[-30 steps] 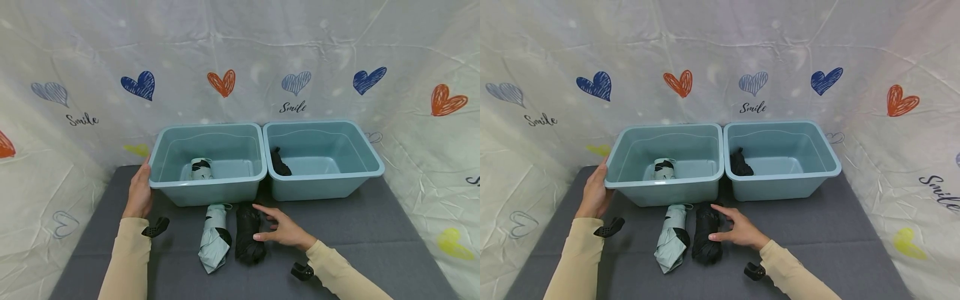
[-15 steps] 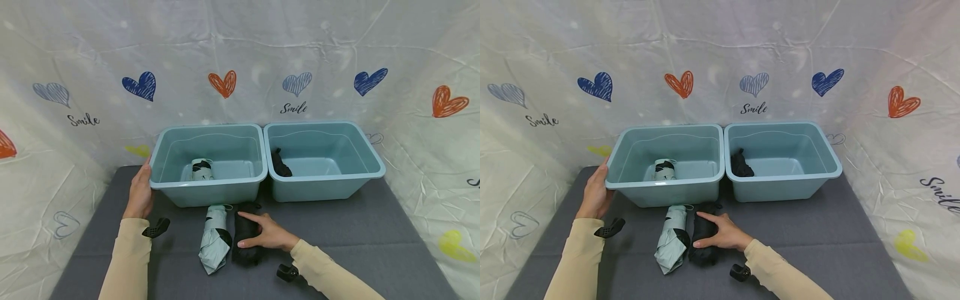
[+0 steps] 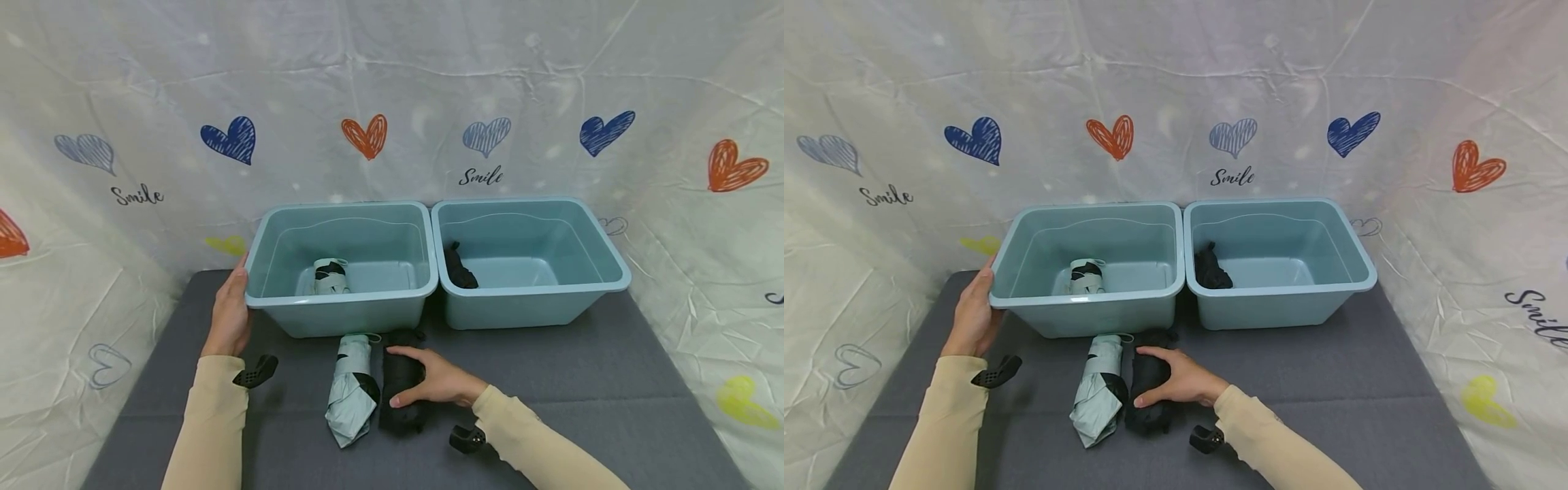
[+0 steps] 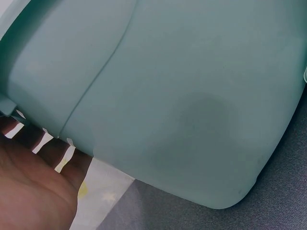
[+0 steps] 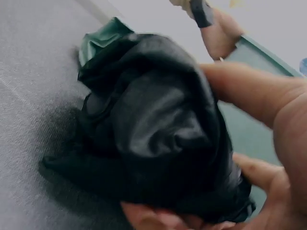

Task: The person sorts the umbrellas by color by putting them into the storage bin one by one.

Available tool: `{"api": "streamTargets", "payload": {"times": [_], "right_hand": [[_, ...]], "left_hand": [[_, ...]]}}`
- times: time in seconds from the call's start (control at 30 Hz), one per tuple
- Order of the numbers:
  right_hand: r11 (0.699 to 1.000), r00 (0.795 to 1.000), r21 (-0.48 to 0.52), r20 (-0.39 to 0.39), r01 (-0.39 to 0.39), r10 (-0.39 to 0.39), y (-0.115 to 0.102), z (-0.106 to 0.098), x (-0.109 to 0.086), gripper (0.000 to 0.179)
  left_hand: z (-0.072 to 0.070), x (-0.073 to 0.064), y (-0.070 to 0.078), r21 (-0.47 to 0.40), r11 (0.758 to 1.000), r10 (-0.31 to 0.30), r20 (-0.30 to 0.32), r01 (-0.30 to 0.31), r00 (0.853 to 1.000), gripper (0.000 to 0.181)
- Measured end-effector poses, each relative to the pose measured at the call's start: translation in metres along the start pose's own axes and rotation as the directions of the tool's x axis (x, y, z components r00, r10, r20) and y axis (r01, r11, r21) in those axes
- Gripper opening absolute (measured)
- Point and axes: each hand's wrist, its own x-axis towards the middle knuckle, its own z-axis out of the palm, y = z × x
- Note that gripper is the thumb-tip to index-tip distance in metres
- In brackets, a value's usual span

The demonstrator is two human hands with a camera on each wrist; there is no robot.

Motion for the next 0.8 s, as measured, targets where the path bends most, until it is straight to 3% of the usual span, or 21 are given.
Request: {"api": "streamTargets", "payload": {"times": [0.17,0.33,0.63,0.8], "right_hand": [[0.980,0.997,0.196,0.054,0.043,-0.054,0.001,-0.010,-0.016,0.083],[0.931,0.981,0.351,0.124,0.096,-0.148,-0.010,-0.021,-0.035,0.082],[0.872,0.929,0.403,0.118,0.277,-0.350,-0.038,-0.041,-0.066,0.088],[0.854,0.911,0.391,0.083,0.343,-0.403,-0.059,-0.058,-0.082,0.092]], "left_hand": [[0.000,-0.001,-0.001,-0.001,1.000,0.003,0.003,-0.003,1.000,0.057],[-0.001,-0.001,-0.001,0.001,1.000,0.003,0.006,-0.003,1.000,0.057],[-0.002,0.001,0.000,0.007,1.000,-0.010,0.007,0.010,1.000,0.056],[-0.002,0.000,-0.001,0.006,1.000,-0.011,0.009,0.011,1.000,0.055]]}}
